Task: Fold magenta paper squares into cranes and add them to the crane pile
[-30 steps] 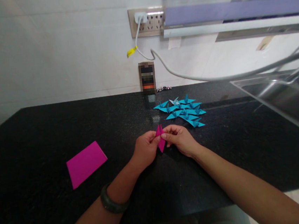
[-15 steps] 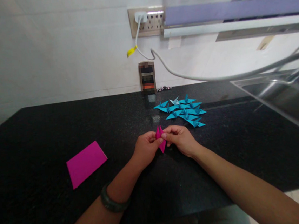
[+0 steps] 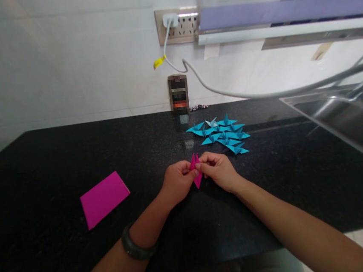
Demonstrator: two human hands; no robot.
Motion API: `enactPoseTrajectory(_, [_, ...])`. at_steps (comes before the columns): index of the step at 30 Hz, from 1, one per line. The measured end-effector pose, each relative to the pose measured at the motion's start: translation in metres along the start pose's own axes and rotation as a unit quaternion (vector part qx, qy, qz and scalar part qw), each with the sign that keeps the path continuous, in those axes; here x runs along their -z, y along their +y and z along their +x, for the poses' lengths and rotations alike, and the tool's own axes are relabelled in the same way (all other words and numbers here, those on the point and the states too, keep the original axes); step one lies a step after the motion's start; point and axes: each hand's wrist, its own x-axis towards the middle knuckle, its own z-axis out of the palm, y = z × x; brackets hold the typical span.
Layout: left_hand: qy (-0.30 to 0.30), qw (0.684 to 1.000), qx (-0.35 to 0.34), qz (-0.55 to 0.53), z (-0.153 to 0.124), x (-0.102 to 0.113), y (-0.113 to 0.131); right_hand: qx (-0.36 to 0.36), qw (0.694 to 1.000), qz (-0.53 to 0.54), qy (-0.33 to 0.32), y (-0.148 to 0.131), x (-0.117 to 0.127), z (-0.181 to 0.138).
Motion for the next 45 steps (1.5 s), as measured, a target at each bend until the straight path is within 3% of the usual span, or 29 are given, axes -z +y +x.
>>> enactPoseTrajectory(8, [-0.035,0.992,0.036,-0.113,-0.001,0.001,0.005,0.039,0.998,0.037,-0.033,-0.002,0.003,0.0])
enactPoseTrajectory(14, [-0.025,0.997,0.035,-0.063,-0.002,0.001,0.005,0.0,0.997,0.073,-0.009,0.0,-0.002,-0.001])
enactPoseTrajectory(27, [-0.061,0.994,0.027,-0.082,-0.004,0.001,0.01,0.026,0.996,0.077,0.035,-0.001,-0.005,-0.003])
enactPoseTrajectory(30, [-0.065,0.995,0.027,-0.076,-0.004,0.001,0.009,0.007,0.993,0.101,0.064,-0.002,-0.004,-0.001])
enactPoseTrajectory(35, [-0.07,0.996,0.043,-0.045,-0.005,0.0,0.004,-0.016,0.965,0.194,0.176,-0.008,0.009,0.009])
enactPoseTrajectory(37, [-0.068,0.996,0.044,-0.046,-0.004,-0.001,0.003,-0.044,0.971,0.19,0.138,-0.009,0.013,0.01])
enactPoseTrajectory(42, [-0.062,0.997,0.031,-0.021,-0.003,0.0,0.001,-0.069,0.991,0.108,-0.042,-0.006,0.01,0.003])
enactPoseTrajectory(45, [-0.072,0.997,0.03,-0.026,-0.003,-0.001,0.001,-0.044,0.994,0.086,-0.049,-0.002,0.006,0.0])
